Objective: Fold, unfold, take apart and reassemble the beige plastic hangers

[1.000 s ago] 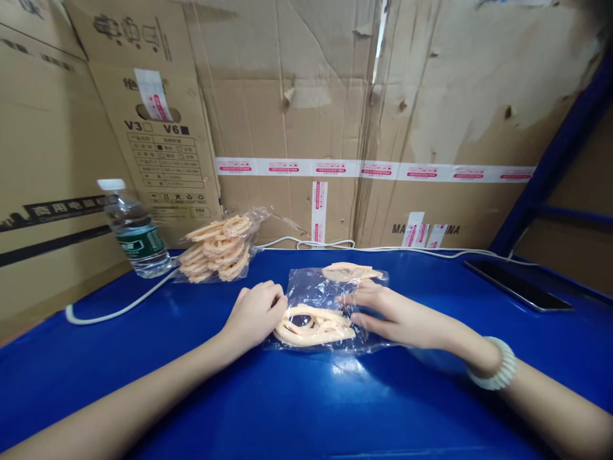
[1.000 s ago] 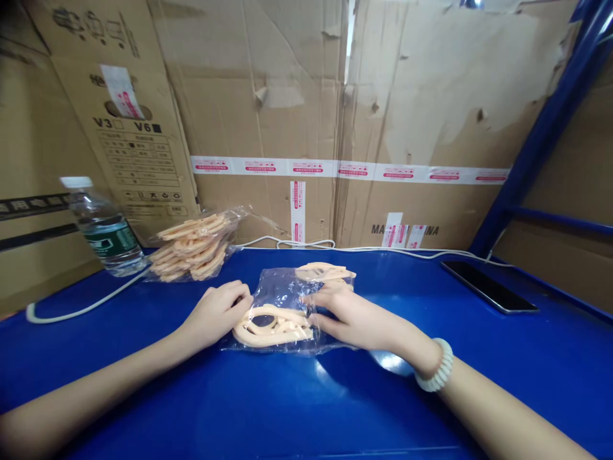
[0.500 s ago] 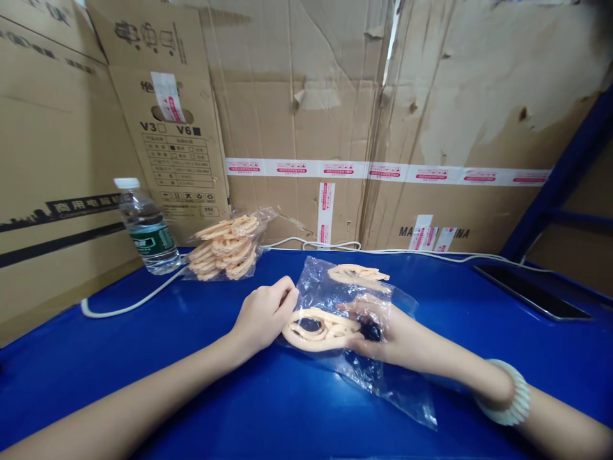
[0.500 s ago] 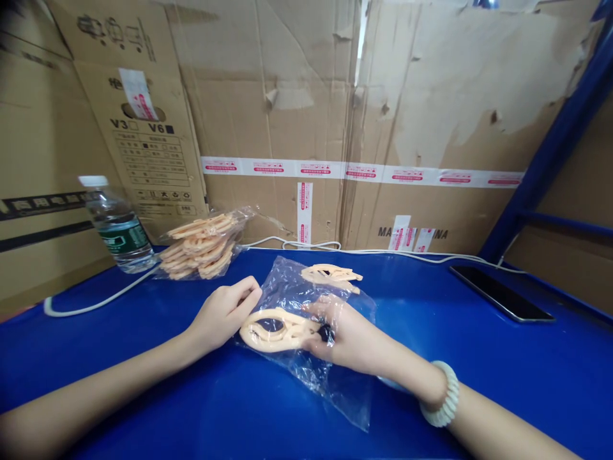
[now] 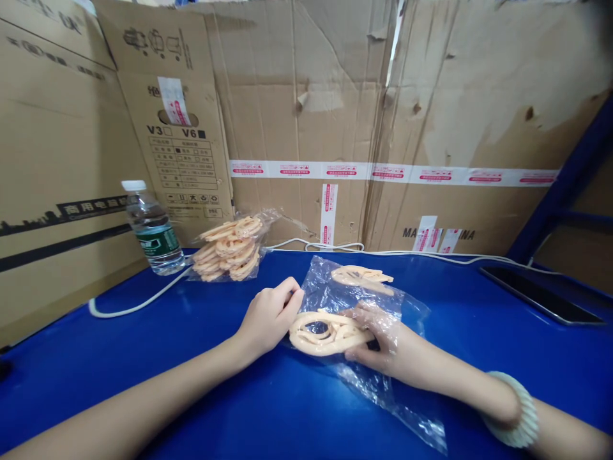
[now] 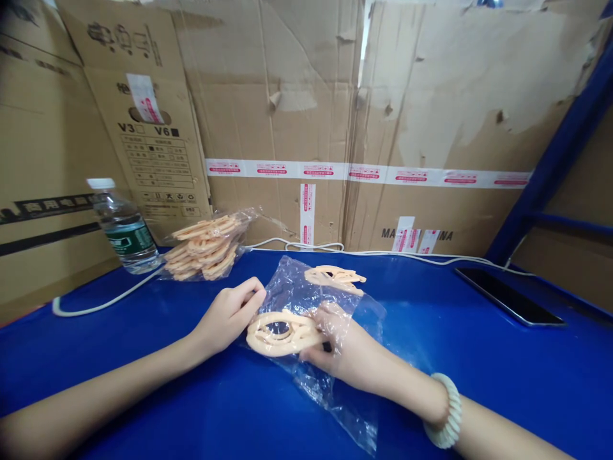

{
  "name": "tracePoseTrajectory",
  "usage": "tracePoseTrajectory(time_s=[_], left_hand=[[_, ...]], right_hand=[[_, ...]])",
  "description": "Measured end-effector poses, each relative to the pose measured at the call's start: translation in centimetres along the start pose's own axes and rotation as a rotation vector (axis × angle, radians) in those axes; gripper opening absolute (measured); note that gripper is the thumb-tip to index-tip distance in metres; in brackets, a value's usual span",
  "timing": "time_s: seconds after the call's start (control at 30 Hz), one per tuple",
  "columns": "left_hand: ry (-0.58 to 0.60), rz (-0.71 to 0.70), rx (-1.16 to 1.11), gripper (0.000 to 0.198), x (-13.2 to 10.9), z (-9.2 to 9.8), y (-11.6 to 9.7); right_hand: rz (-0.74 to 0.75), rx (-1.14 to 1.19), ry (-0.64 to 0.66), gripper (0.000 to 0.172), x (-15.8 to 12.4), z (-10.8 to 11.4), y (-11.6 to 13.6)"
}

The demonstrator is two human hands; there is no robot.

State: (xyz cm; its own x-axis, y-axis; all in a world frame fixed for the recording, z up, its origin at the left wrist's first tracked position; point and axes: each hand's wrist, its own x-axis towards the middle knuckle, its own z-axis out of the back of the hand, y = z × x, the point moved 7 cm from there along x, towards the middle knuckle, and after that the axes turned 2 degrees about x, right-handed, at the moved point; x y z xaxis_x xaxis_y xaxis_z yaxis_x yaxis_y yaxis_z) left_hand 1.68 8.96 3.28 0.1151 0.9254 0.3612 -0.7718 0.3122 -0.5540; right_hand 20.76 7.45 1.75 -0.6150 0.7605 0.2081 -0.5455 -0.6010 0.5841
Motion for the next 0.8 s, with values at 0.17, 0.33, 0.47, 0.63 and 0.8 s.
tracePoseTrajectory(time_s=[0.17,0.33,0.47,0.63,0.8], left_hand=[[-0.003,-0.003,-0.049,0.025,0.0,0.0,-0.1],[0.011,-0.024,-0.094,0.026,0.0,0.0,-0.4],[0.018,-0.025,-0.128,0.026,0.1,0.0,-0.4],[0.023,-0.013,-0.181,0.026,0.1,-0.1,-0.2],[0.025,0.016,-0.259,0.027,0.2,0.0,0.2]], right_hand=[[-0.013,0.117,-0.029,0.035,0.1,0.7,-0.4],[-0.030,0.180,-0.087,0.039,0.3,1.5,-0.1],[-0.121,0.350,-0.016,0.050,0.4,1.3,-0.2],[-0.187,0.554,-0.012,0.059,0.7,1.3,-0.9],[-0.175,0.554,-0.156,0.056,0.8,2.9,-1.2]])
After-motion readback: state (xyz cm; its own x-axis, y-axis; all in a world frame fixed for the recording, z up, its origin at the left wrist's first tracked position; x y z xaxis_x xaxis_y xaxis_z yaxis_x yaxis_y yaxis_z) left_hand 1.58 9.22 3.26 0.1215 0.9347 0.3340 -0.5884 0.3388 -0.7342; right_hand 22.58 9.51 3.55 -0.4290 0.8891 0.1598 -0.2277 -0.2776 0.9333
